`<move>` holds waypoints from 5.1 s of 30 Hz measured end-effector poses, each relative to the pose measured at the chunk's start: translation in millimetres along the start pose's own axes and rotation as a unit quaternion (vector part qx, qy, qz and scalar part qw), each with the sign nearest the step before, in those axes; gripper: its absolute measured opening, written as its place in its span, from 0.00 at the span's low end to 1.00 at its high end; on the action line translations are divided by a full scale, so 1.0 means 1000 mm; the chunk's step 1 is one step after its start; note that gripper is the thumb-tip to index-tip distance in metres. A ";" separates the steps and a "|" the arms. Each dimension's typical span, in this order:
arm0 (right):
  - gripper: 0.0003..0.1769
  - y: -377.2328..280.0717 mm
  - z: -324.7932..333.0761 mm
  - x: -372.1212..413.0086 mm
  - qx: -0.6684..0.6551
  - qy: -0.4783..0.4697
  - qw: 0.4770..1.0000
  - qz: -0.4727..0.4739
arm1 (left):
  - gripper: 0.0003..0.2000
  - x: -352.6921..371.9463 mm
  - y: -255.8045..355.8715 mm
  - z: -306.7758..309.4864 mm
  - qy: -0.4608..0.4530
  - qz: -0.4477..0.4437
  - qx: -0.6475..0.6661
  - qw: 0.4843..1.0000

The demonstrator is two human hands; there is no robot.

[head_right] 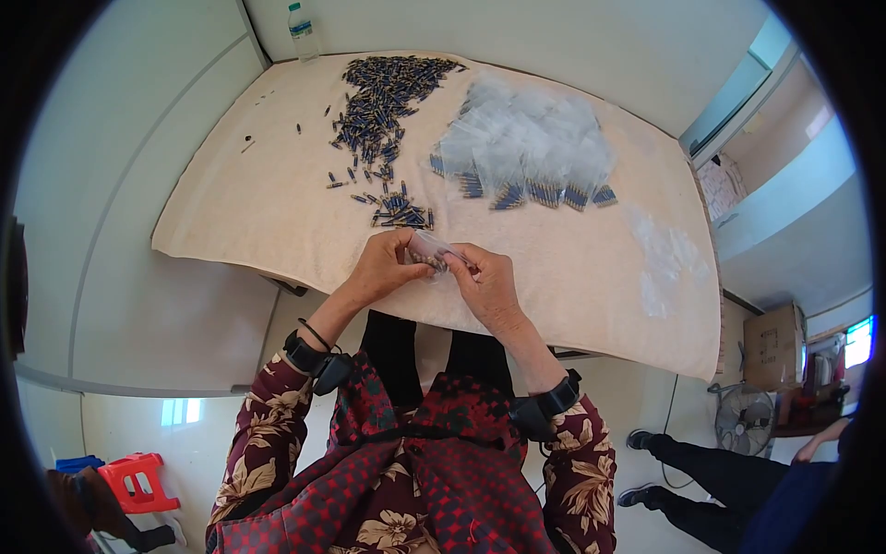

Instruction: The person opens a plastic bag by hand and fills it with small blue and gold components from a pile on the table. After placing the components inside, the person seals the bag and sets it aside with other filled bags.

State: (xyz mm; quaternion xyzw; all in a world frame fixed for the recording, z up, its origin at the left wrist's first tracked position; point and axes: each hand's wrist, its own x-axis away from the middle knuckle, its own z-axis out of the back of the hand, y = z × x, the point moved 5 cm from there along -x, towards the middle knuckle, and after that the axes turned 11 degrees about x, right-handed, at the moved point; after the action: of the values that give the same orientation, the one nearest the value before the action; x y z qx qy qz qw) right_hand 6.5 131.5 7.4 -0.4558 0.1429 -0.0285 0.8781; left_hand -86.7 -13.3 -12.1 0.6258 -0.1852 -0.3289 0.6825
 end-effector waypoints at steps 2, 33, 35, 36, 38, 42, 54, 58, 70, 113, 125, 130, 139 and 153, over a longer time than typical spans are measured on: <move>0.11 0.002 -0.001 0.002 -0.008 0.019 1.000 0.016 | 0.08 0.002 0.004 -0.001 -0.014 0.043 -0.017 0.999; 0.08 -0.009 0.015 0.003 -0.075 0.007 0.997 -0.012 | 0.05 0.008 -0.027 0.008 -0.023 -0.019 0.123 0.992; 0.08 -0.013 0.014 0.005 -0.053 0.033 0.998 -0.013 | 0.05 0.009 -0.026 0.008 -0.023 -0.019 0.124 0.992; 0.07 -0.013 0.015 0.006 -0.042 0.045 0.998 -0.013 | 0.05 0.009 -0.025 0.008 -0.022 -0.018 0.123 0.992; 0.07 -0.013 0.015 0.007 -0.007 0.051 0.999 -0.009 | 0.05 0.009 -0.025 0.008 -0.020 -0.015 0.121 0.992; 0.08 -0.017 0.017 0.009 0.070 0.055 0.996 -0.013 | 0.04 0.008 -0.022 0.006 -0.034 -0.011 0.130 0.991; 0.11 0.005 0.001 0.010 -0.092 0.029 0.994 -0.042 | 0.05 0.005 -0.015 0.007 -0.032 -0.011 0.114 0.993; 0.10 0.006 0.002 0.012 -0.051 0.035 0.997 -0.043 | 0.05 0.007 -0.007 0.006 -0.034 0.008 0.110 0.993; 0.09 0.030 -0.001 0.013 -0.093 0.022 0.987 -0.131 | 0.18 0.008 -0.004 0.014 -0.068 0.045 -0.022 0.996; 0.09 0.033 0.003 0.002 -0.103 -0.047 0.984 -0.135 | 0.08 -0.013 -0.008 0.007 -0.096 0.100 -0.016 0.990; 0.12 0.032 -0.001 0.001 -0.111 -0.022 0.988 -0.105 | 0.07 -0.013 -0.013 0.006 -0.087 0.119 -0.020 0.989; 0.15 0.031 -0.002 -0.005 -0.043 -0.068 0.992 -0.101 | 0.07 -0.015 -0.003 0.004 -0.107 0.117 -0.071 0.985; 0.16 0.033 -0.004 -0.012 -0.028 -0.097 0.990 -0.099 | 0.12 -0.014 -0.001 0.001 -0.083 0.067 -0.111 0.988; 0.15 0.034 0.000 -0.008 0.025 -0.092 0.988 -0.121 | 0.13 0.036 0.009 0.001 0.136 -0.108 -0.185 0.967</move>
State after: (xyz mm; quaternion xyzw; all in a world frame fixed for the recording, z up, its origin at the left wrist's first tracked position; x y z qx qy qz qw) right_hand -3.7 153.2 -18.2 -0.4480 0.0047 -0.0964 0.8888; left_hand -59.8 -38.7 -8.8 0.5439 0.0420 -0.3412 0.7655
